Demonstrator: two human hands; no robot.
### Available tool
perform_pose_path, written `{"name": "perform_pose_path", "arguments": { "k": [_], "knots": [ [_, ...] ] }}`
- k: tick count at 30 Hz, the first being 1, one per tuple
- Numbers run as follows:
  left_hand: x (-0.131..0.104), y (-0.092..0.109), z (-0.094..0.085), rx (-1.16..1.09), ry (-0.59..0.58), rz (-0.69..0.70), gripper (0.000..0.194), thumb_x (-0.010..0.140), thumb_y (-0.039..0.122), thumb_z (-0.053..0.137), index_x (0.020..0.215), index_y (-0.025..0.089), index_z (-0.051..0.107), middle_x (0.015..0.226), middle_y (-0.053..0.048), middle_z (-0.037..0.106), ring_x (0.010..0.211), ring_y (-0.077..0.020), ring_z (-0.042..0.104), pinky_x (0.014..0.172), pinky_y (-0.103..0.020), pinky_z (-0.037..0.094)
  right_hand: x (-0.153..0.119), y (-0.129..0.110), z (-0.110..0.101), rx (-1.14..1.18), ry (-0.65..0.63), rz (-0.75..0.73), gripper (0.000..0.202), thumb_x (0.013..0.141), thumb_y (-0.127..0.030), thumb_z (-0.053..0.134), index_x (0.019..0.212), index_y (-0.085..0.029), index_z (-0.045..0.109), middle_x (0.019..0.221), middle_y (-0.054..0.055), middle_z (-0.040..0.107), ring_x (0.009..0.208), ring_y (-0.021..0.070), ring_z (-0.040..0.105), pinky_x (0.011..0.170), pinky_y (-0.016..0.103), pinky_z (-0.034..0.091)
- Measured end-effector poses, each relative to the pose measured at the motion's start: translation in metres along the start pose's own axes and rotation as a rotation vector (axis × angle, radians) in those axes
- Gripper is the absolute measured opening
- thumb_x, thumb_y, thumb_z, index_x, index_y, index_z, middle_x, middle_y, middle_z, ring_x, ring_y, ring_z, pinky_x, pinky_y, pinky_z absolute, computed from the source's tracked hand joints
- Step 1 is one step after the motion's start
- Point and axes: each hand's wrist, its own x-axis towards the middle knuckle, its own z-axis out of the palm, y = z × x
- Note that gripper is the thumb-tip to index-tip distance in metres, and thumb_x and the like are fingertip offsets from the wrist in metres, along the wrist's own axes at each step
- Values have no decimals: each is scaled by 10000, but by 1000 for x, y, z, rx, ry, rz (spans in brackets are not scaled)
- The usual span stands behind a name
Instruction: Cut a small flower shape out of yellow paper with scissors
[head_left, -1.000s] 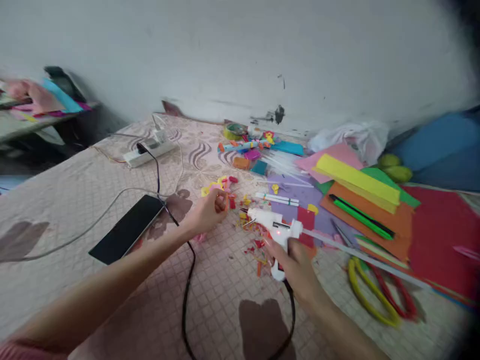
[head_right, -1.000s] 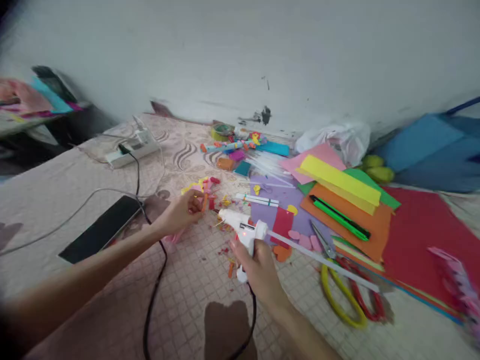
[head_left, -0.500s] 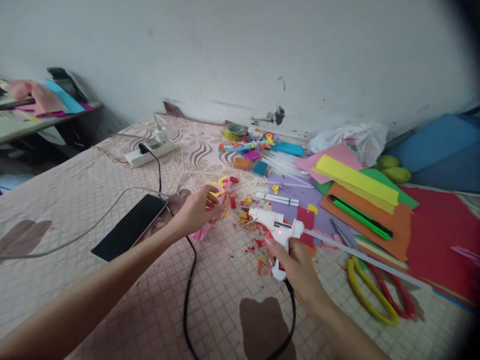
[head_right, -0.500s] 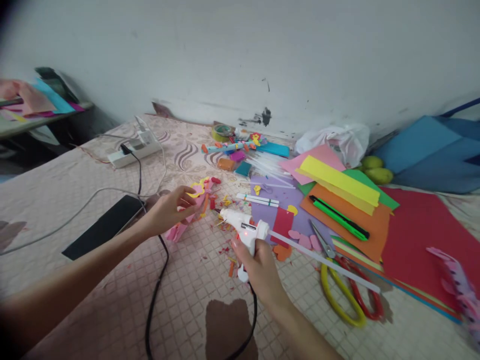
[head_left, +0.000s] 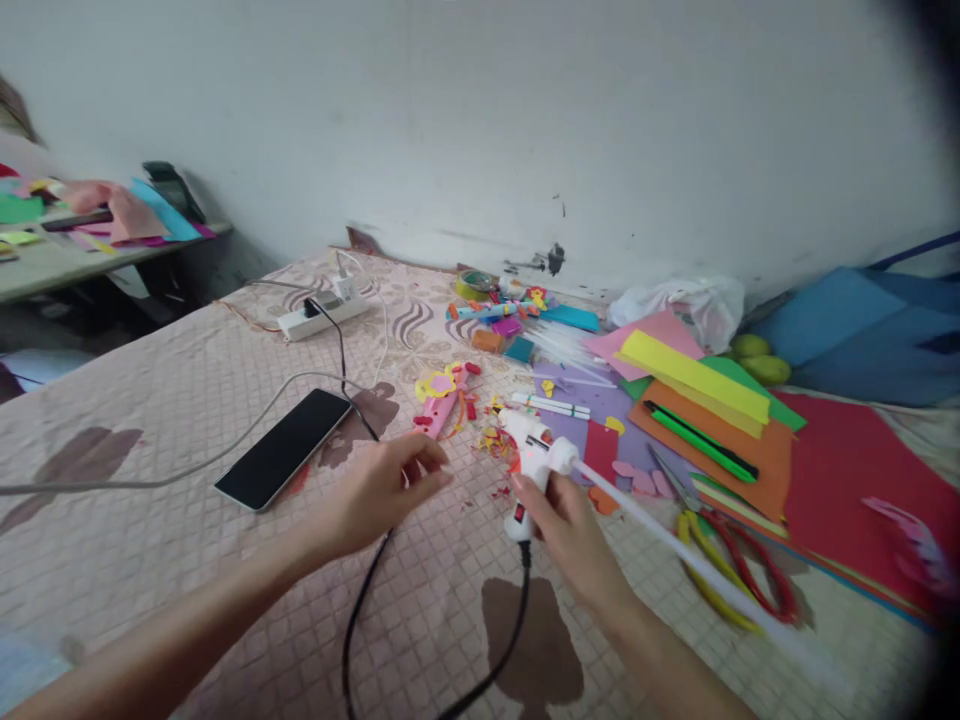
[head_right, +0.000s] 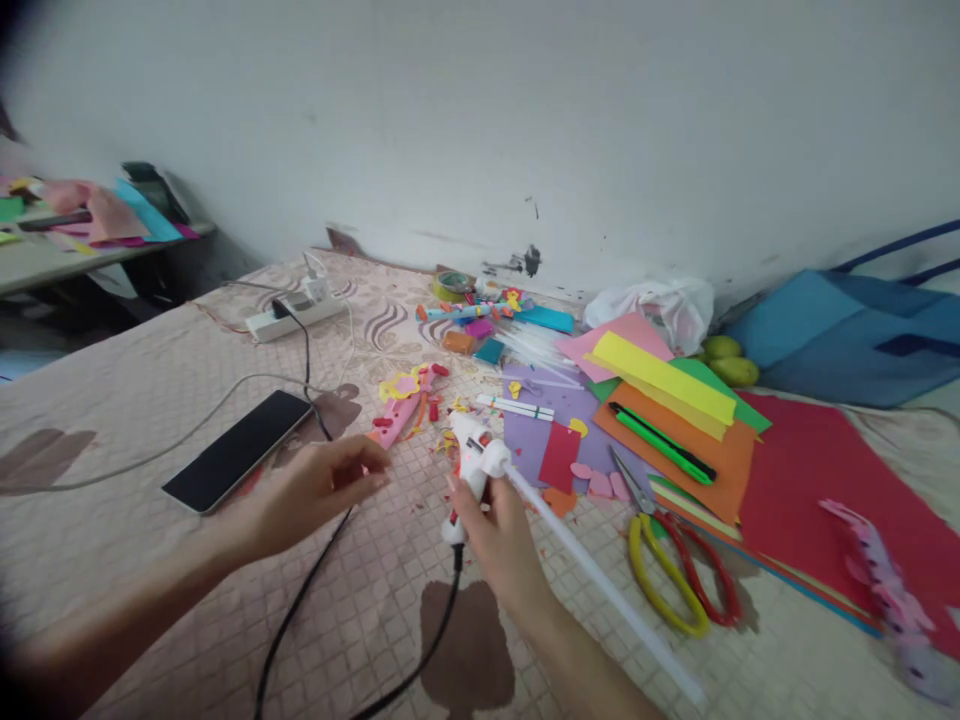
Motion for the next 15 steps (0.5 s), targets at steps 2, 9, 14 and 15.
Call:
{"name": "perform_pose_path", "arguments": {
  "k": [2,9,14,15],
  "knots": [
    [-10,9,12,-48,-23,24,271,797,438,565,883,182,598,574,42,510,510,-85,452,477,-200,336,-4,-9,12,-16,-37,-26,347,762,-516,594,757,-173,539,656,-4,549,573,136,510,493,233,407],
    [-25,19,8,22,100,30,337,663,472,688,793,172,606,555,51,470,502,-87,409,459,-203,284,-9,-35,57,32,-70,-216,351,730,-452,638,920,-162,590,773,43,647,731,212,614,659,315,488],
    [-37,17,-14,119,203,35,269,639,348,697,824,178,601,612,44,527,543,-96,452,491,-202,324,-1,-39,86,45,-78,-340,339,729,-423,642,923,-154,573,797,44,634,736,206,608,662,311,489],
    [-39,15,-17,142,223,40,237,635,314,688,801,173,597,618,41,535,550,-97,458,499,-202,330,0,-40,92,47,-91,-361,326,733,-419,638,908,-153,569,791,42,627,730,201,603,660,307,488]
  ]
}}
